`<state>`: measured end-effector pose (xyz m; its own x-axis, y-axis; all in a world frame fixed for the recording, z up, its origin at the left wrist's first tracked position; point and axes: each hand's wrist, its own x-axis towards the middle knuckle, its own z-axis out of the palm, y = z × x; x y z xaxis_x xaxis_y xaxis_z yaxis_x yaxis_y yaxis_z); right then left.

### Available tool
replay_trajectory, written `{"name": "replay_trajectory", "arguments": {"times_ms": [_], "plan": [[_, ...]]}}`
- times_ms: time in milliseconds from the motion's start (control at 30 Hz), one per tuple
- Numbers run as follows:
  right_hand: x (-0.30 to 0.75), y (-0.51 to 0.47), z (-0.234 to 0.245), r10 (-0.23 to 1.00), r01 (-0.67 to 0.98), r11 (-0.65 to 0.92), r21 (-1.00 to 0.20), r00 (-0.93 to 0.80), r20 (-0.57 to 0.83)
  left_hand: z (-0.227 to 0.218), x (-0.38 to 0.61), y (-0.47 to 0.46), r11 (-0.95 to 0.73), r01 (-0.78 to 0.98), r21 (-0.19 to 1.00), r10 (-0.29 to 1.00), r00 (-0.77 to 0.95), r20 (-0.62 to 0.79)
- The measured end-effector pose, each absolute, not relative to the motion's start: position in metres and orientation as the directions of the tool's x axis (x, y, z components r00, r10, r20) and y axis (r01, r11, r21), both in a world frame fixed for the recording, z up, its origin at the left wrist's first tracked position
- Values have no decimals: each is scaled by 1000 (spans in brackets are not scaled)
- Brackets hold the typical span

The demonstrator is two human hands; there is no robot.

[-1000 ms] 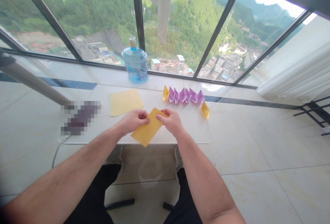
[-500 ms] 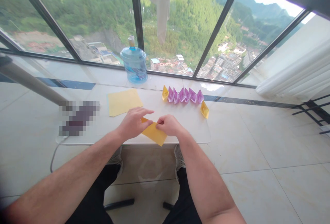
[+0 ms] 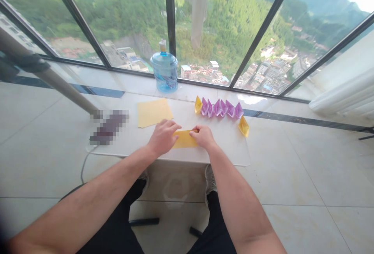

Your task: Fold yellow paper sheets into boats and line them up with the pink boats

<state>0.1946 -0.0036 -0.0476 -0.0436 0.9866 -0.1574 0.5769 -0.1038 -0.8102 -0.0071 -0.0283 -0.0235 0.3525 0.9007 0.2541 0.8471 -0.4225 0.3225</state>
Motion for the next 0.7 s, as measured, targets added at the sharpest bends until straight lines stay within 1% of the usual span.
{"name": "replay_trajectory", "arguments": {"times_ms": [67,133,233,333,433,567,700], "plan": [[191,-2,-49,992,650,-54,-758,-50,-114,-30,-3,-31,-523,793,311,852,487,193],[187,-2,-49,996,718,-19,-696,-46,-75,-35,-1,-30,-516,784,344,852,511,113],[181,-5,-49,1000,798,10,-602,-22,-13,-40,-2,-27,-496,788,364,858,509,67],[176,-8,-51,998,830,51,-555,-28,49,-42,-5,-26,-513,784,350,849,523,75],[176,-11,-55,990,815,132,-565,-79,116,-43,-5,-28,-537,777,330,838,535,106],[179,-17,-62,960,775,266,-573,-156,235,-47,-3,-32,-520,793,316,852,508,127],[182,-23,-66,926,768,361,-528,-229,300,-49,-1,-33,-501,802,326,865,480,147]]}}
